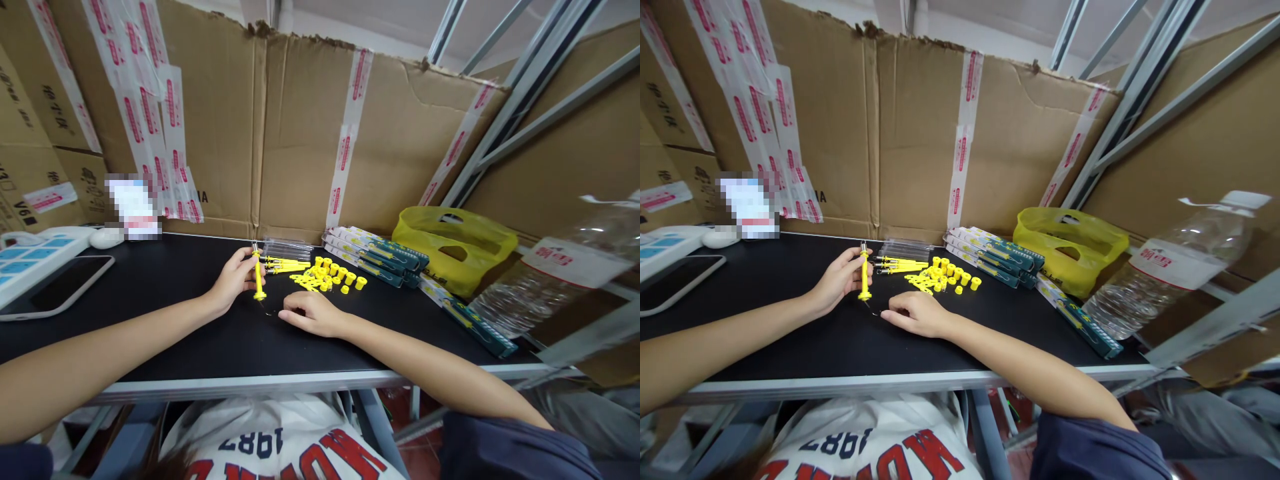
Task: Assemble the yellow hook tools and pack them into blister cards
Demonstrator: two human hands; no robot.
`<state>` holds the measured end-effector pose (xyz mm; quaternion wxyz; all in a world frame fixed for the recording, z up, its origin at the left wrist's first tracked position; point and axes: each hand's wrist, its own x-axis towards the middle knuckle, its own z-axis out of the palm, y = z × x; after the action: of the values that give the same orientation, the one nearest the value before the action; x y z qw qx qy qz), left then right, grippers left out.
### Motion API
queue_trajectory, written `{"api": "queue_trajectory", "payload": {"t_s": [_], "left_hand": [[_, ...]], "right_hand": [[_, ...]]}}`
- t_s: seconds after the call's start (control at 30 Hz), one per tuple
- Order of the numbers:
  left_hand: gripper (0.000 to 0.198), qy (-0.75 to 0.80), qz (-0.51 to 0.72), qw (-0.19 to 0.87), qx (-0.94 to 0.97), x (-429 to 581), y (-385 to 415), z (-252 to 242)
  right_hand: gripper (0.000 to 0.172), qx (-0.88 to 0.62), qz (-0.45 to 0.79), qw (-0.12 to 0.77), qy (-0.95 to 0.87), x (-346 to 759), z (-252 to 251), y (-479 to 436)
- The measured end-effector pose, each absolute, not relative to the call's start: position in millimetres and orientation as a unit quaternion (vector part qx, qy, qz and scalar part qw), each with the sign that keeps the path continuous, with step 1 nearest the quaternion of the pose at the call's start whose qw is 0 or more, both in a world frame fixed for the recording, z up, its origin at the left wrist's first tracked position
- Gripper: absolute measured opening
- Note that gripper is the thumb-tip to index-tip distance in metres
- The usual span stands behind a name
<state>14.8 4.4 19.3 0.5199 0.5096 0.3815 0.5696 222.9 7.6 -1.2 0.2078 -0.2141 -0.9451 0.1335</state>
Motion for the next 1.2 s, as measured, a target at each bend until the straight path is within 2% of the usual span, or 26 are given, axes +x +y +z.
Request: {"api": "queue_trajectory", "payload": {"t_s": [0.13, 0.3, 0.47, 0.7, 0.9, 1.2], "left_hand": [[0.024, 0.385, 0.532, 0.538, 0.529, 15.9, 7.3, 12.4], [0.020, 0.399, 0.472, 0.544, 0.568, 17.5, 8.5, 5.1], [0.022, 0.391, 0.462, 0.559, 0.566, 15.5, 8.4, 4.6], [0.034, 0.385, 0.459, 0.526, 0.604, 16.5, 5.6, 4.0], [0.028, 0.385, 0.459, 0.543, 0.589, 19.2, 7.5, 3.4], [0.029, 0.397, 0.449, 0.556, 0.576, 19.8, 6.0, 4.5]], "right_hand": [[0.039, -0.249, 0.112, 0.224, -0.936, 234.0, 6.5, 21.6], [0.031, -0.383, -0.035, 0.303, -0.872, 262.0, 18.6, 51.1], [0.028, -0.448, -0.092, 0.324, -0.828, 282.2, 26.9, 67.4], [0.026, -0.500, -0.130, 0.285, -0.807, 302.7, 41.3, 79.5], [0.023, -0.563, -0.108, 0.222, -0.788, 331.2, 53.2, 90.6], [0.010, -0.504, -0.066, 0.145, -0.849, 327.6, 58.7, 76.9]]}}
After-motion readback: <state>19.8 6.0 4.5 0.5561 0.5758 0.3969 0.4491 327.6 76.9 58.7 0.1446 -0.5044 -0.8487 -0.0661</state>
